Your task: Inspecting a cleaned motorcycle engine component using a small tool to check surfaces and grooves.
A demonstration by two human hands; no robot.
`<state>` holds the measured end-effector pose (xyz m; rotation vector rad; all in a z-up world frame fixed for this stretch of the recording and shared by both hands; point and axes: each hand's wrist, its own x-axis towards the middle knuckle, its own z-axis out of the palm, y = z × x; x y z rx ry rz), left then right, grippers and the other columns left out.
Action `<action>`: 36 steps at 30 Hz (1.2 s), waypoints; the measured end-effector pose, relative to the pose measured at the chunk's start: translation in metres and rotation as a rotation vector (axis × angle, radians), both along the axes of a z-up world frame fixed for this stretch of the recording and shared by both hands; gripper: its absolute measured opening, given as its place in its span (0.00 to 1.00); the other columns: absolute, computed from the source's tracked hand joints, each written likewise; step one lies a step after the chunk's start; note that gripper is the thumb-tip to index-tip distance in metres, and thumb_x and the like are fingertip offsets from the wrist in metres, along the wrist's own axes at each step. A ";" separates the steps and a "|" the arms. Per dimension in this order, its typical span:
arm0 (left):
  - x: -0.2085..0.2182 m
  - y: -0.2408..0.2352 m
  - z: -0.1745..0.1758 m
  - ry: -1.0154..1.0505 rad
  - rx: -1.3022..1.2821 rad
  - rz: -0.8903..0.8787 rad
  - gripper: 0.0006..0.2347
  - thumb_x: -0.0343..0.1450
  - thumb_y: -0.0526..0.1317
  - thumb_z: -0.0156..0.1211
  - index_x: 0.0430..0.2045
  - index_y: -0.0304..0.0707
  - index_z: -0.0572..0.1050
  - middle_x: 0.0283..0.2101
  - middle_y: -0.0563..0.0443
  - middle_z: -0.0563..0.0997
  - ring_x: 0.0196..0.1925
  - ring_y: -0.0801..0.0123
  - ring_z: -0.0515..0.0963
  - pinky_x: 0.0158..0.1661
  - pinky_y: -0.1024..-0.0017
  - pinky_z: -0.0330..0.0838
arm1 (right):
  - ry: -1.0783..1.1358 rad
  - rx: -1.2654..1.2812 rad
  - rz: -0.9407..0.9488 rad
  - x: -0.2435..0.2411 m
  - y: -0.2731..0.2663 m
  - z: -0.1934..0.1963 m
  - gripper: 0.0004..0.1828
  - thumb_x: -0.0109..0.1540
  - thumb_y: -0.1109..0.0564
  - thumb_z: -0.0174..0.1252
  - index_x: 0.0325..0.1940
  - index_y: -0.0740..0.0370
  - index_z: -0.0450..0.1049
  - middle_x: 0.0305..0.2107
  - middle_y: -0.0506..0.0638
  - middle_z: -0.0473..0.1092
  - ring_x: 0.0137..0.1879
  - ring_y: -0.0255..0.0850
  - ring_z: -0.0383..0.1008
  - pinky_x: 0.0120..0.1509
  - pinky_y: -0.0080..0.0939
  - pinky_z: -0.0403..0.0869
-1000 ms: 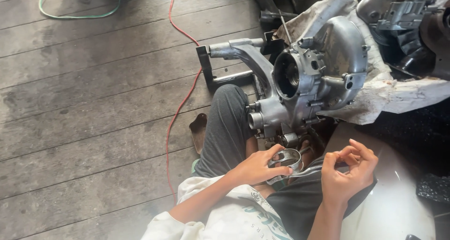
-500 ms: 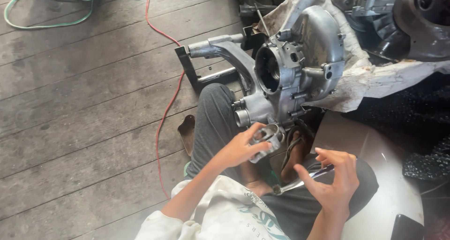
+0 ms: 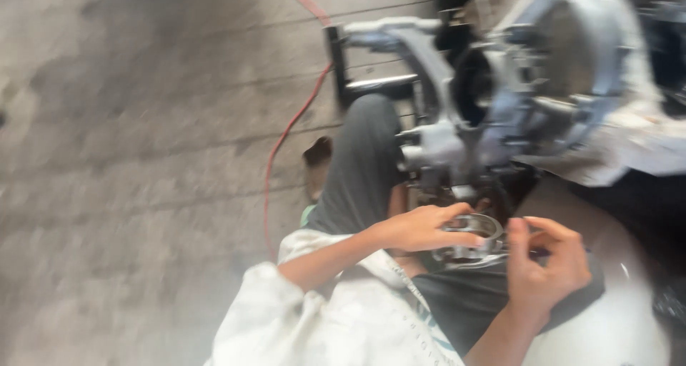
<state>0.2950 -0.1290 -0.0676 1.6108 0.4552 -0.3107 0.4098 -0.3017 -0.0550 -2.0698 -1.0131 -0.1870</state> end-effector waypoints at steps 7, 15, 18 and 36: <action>-0.027 0.017 0.006 -0.080 0.173 -0.059 0.45 0.53 0.72 0.40 0.62 0.42 0.66 0.52 0.38 0.82 0.54 0.47 0.82 0.49 0.55 0.73 | 0.037 0.083 -0.049 0.004 0.023 -0.002 0.08 0.74 0.77 0.65 0.53 0.78 0.71 0.35 0.61 0.71 0.31 0.41 0.61 0.38 0.36 0.64; -0.041 0.023 -0.021 -0.057 0.190 -0.006 0.51 0.50 0.75 0.35 0.66 0.43 0.64 0.57 0.41 0.80 0.54 0.50 0.82 0.50 0.60 0.74 | -0.009 0.044 0.049 0.038 0.016 -0.032 0.13 0.81 0.81 0.60 0.62 0.79 0.63 0.43 0.67 0.68 0.37 0.45 0.63 0.46 0.39 0.66; -0.035 0.019 -0.027 -0.046 0.155 0.103 0.48 0.51 0.75 0.34 0.57 0.39 0.69 0.42 0.42 0.83 0.46 0.53 0.84 0.46 0.62 0.72 | 0.170 0.160 0.141 0.048 0.017 -0.044 0.11 0.83 0.79 0.54 0.64 0.79 0.59 0.50 0.71 0.66 0.41 0.48 0.65 0.45 0.38 0.70; -0.040 0.019 -0.022 -0.026 0.055 0.059 0.50 0.50 0.72 0.40 0.65 0.37 0.65 0.40 0.46 0.83 0.30 0.61 0.81 0.31 0.71 0.70 | -0.070 0.029 0.029 0.015 0.023 -0.030 0.12 0.81 0.83 0.61 0.56 0.80 0.65 0.44 0.65 0.65 0.41 0.44 0.63 0.50 0.40 0.68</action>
